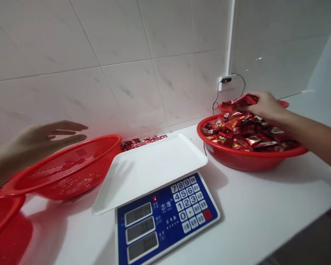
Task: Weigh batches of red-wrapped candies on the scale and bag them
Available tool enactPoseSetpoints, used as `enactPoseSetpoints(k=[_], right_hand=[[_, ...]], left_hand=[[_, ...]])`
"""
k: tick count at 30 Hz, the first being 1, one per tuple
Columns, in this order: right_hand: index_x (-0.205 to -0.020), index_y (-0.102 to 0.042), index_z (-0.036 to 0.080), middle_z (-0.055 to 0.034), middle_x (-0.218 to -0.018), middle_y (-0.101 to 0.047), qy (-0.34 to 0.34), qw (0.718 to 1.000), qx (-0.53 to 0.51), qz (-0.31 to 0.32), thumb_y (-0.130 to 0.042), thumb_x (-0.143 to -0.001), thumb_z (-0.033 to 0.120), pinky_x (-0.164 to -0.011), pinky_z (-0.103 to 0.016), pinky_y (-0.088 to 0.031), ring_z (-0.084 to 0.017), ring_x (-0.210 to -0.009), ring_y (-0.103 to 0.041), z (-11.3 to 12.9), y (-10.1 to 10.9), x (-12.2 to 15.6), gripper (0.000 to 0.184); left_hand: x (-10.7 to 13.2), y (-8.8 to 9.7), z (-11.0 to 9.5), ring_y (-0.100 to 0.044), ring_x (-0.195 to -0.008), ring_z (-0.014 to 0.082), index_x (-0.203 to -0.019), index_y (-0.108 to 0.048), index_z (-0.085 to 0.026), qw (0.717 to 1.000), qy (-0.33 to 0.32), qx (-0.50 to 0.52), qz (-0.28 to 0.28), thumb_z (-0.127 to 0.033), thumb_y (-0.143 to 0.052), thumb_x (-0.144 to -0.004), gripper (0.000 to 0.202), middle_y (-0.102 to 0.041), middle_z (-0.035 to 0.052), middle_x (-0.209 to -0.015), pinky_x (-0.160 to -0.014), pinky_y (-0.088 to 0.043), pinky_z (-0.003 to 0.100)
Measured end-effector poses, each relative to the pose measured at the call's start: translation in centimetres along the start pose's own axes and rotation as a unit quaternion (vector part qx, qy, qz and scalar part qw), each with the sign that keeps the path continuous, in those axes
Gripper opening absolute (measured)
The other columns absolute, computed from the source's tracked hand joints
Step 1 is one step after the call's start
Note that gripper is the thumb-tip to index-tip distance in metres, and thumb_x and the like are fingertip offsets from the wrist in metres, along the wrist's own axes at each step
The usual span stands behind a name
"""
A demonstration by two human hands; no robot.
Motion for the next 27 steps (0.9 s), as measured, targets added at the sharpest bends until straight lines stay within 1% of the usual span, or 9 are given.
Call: enactPoseSetpoints(k=[5, 8, 10, 12, 15, 18, 20, 23, 27], right_hand=[[-0.067, -0.060, 0.022, -0.0003, -0.077, -0.066, 0.013, 0.997, -0.076, -0.016, -0.071, -0.065, 0.007, -0.090, -0.042, -0.050, -0.022, -0.082, -0.064, 3.2, -0.8, -0.4, 0.019], [-0.066, -0.059, 0.023, 0.0006, -0.073, -0.064, 0.010, 0.985, -0.172, 0.017, -0.072, -0.064, 0.006, -0.089, -0.046, -0.052, -0.022, -0.081, -0.065, 6.0, -3.4, -0.4, 0.021], [-0.068, -0.060, 0.023, 0.0001, -0.074, -0.066, 0.022, 0.976, -0.213, 0.049, -0.071, -0.066, 0.006, -0.085, -0.044, -0.055, -0.022, -0.079, -0.066, 8.5, -6.0, 0.3, 0.021], [-0.071, -0.060, 0.023, -0.0007, -0.077, -0.069, 0.036, 0.963, -0.250, 0.091, -0.071, -0.067, 0.008, -0.079, -0.040, -0.057, -0.021, -0.078, -0.067, 11.1, -9.2, 1.8, 0.019], [-0.076, -0.061, 0.021, -0.0005, -0.081, -0.070, 0.026, 0.929, -0.324, 0.179, -0.071, -0.069, 0.009, -0.077, -0.035, -0.056, -0.018, -0.078, -0.068, 14.0, -14.3, 5.4, 0.018], [-0.075, -0.061, 0.020, 0.0007, -0.079, -0.069, 0.008, 0.909, -0.329, 0.258, -0.071, -0.070, 0.006, -0.080, -0.033, -0.055, -0.017, -0.079, -0.067, 15.2, -18.4, 8.9, 0.018], [-0.071, -0.061, 0.020, 0.0000, -0.079, -0.069, 0.007, 0.908, -0.308, 0.285, -0.071, -0.068, 0.002, -0.083, -0.034, -0.054, -0.018, -0.081, -0.066, 15.2, -19.9, 10.1, 0.021], [-0.071, -0.065, 0.021, -0.0026, -0.084, -0.071, 0.020, 0.905, -0.291, 0.310, -0.069, -0.068, -0.002, -0.088, -0.035, -0.052, -0.020, -0.087, -0.067, 14.7, -20.1, 9.9, 0.023], [-0.079, -0.069, 0.021, -0.0034, -0.091, -0.072, 0.056, 0.909, -0.300, 0.284, -0.072, -0.073, 0.005, -0.091, -0.037, -0.051, -0.022, -0.094, -0.067, 13.9, -18.2, 8.2, 0.018]], left_hand=[[5.8, 0.4, -8.6, -0.069, -0.095, 0.0261, -0.089, -0.074, -0.026, 0.991, -0.035, 0.128, 0.016, -0.071, -0.065, -0.057, 0.056, -0.077, 0.0012, -0.101, -0.104, -0.048, 0.048], [7.2, 0.0, -12.5, -0.070, -0.091, 0.0244, -0.084, -0.074, -0.026, 0.973, -0.106, 0.201, 0.028, -0.063, -0.067, -0.061, 0.045, -0.077, 0.0031, -0.096, -0.099, -0.053, 0.044], [6.9, -0.7, -13.7, -0.071, -0.094, 0.0249, -0.087, -0.074, -0.026, 0.962, -0.137, 0.234, 0.042, -0.062, -0.069, -0.064, 0.044, -0.077, 0.0046, -0.098, -0.095, -0.055, 0.042], [6.2, -1.9, -14.0, -0.070, -0.100, 0.0271, -0.100, -0.073, -0.026, 0.958, -0.126, 0.248, 0.070, -0.064, -0.071, -0.066, 0.052, -0.076, 0.0068, -0.107, -0.092, -0.057, 0.041], [5.5, -4.8, -13.1, -0.069, -0.110, 0.0292, -0.124, -0.064, -0.024, 0.951, -0.058, 0.286, 0.106, -0.068, -0.065, -0.075, 0.065, -0.072, 0.0119, -0.122, -0.091, -0.057, 0.041], [5.7, -7.9, -11.6, -0.067, -0.115, 0.0301, -0.120, -0.064, -0.019, 0.944, -0.016, 0.308, 0.119, -0.066, -0.057, -0.084, 0.059, -0.072, 0.0148, -0.122, -0.097, -0.054, 0.043], [6.1, -8.9, -10.7, -0.066, -0.117, 0.0316, -0.111, -0.066, -0.018, 0.947, -0.004, 0.300, 0.117, -0.060, -0.063, -0.082, 0.052, -0.072, 0.0153, -0.120, -0.099, -0.053, 0.044], [6.8, -7.8, -10.1, -0.066, -0.114, 0.0314, -0.109, -0.068, -0.017, 0.949, 0.012, 0.298, 0.104, -0.051, -0.072, -0.077, 0.047, -0.072, 0.0151, -0.119, -0.099, -0.053, 0.044], [9.4, -2.8, -11.4, -0.067, -0.108, 0.0249, -0.105, -0.070, -0.023, 0.941, -0.067, 0.332, 0.019, -0.047, -0.069, -0.082, 0.033, -0.073, 0.0052, -0.108, -0.095, -0.055, 0.037]])
Point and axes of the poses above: each hand's wrist, its own x-axis away from the middle knuckle, its own y-axis out of the back of the hand, z = x × y, the point moved 3 cm from there along -x, towards the middle knuckle
